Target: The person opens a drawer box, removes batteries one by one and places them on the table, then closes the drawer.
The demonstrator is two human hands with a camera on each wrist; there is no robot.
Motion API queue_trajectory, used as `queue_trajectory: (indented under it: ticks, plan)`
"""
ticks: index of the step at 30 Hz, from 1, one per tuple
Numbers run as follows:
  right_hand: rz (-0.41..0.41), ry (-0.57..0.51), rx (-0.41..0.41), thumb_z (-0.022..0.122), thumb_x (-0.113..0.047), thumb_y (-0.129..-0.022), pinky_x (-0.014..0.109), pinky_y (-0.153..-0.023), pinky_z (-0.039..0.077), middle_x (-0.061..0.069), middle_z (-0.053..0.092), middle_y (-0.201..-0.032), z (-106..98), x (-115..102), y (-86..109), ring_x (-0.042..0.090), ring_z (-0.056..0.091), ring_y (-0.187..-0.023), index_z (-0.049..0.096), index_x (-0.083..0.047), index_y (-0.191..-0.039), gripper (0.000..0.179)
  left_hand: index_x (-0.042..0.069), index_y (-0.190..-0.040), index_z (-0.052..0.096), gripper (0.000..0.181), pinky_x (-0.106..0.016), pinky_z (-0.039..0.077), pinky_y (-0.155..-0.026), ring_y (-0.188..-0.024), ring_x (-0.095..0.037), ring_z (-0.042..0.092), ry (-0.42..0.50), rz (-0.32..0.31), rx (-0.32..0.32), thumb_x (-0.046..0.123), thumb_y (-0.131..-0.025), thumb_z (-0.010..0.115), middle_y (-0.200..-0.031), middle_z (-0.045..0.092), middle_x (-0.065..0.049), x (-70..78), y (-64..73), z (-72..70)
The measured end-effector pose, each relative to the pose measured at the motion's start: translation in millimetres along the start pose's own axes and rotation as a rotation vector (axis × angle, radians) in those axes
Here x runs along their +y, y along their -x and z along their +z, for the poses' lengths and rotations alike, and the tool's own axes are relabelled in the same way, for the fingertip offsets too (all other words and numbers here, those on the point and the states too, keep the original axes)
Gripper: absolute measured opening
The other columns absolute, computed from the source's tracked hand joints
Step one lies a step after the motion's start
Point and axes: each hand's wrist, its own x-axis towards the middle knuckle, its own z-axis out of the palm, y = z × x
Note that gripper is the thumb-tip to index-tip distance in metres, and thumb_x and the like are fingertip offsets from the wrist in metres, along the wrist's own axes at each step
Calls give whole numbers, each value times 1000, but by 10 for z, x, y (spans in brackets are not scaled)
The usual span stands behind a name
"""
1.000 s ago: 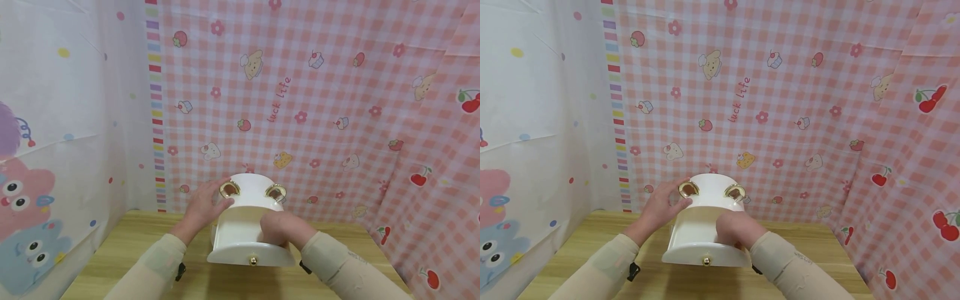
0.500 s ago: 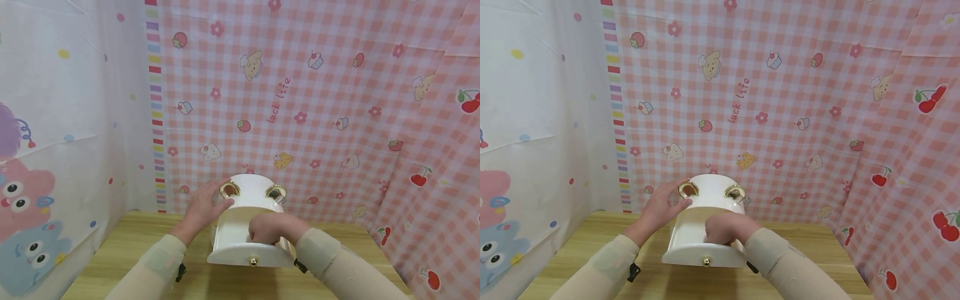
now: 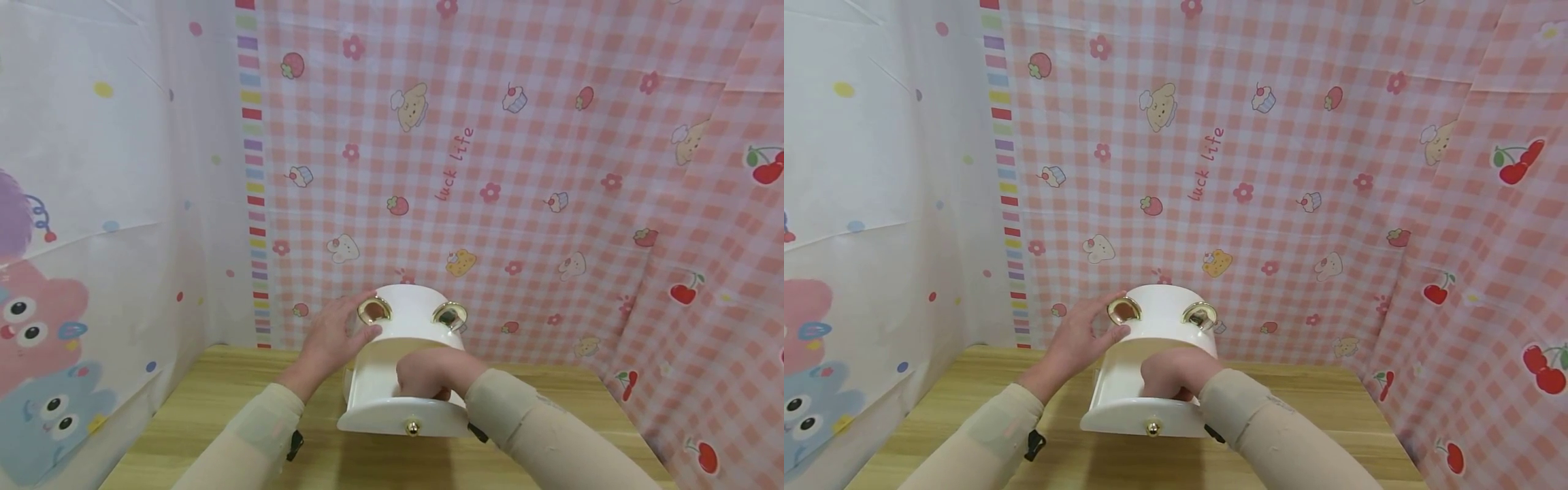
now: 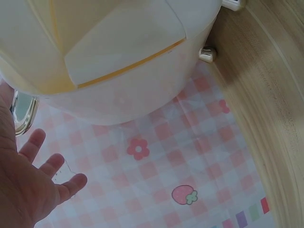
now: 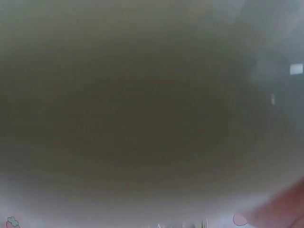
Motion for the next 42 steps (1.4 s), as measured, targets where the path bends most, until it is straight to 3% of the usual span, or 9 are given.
queue_trajectory:
  ticks: [5,12,17,22,26,29,36,42]
  plan:
    - [84,-24,1,60,-20,-100,25,-40,27,-2,40,-43,-21,-36,-5,10,37,-37,44,-15,-51,52,30,-154,58,64,-64,46,-114,-141,-39,57,3,-4,-2,40,-95,81,-154,63,-9,-8,-1,9]
    - [143,-132,106,70,-24,-87,24,-41,34,-3,47,-46,-92,7,98,10,41,-42,51,-16,-57,37,30,-153,58,64,-66,45,-116,-143,-40,56,4,-15,3,41,-95,81,-154,63,-9,2,3,4]
    - [53,-135,170,72,-29,-83,27,-42,43,-4,51,-46,-157,90,184,10,45,-42,56,-16,-53,36,30,-154,58,64,-65,46,-115,-142,-38,56,1,-18,-4,40,-95,81,-153,64,-8,-2,5,2]
    - [-101,-240,298,81,-33,-83,35,-54,59,-5,66,-64,-185,214,308,13,63,-51,70,-18,-71,22,30,-154,57,64,-64,47,-114,-142,-37,56,-9,-16,-12,41,-96,80,-153,64,-8,-9,4,2]
    - [-190,-225,424,83,-35,-85,29,-63,59,-7,72,-77,-211,322,448,9,67,-62,73,-16,-83,21,30,-155,56,64,-65,45,-117,-144,-38,55,-3,-25,-21,43,-97,79,-154,63,-9,0,3,-8]
    - [-196,-194,525,84,-34,-86,24,-69,57,-7,73,-82,-224,432,600,5,65,-71,73,-14,-87,23,29,-155,56,64,-64,44,-117,-144,-38,55,-1,-16,-19,43,-97,78,-154,63,-10,0,-1,-5]
    - [-75,-227,732,84,-30,-87,24,-68,57,-6,73,-81,-119,902,932,6,65,-74,74,-16,-87,18,29,-155,56,64,-64,47,-114,-141,-40,57,-5,7,-12,43,-97,78,-151,65,-11,-4,-8,15]
    - [25,-223,818,85,-26,-87,26,-69,57,-5,75,-83,76,1359,948,6,66,-75,72,-15,-86,17,29,-156,55,65,-65,46,-114,-142,-40,56,-1,-3,-13,43,-97,78,-152,64,-11,2,1,12]
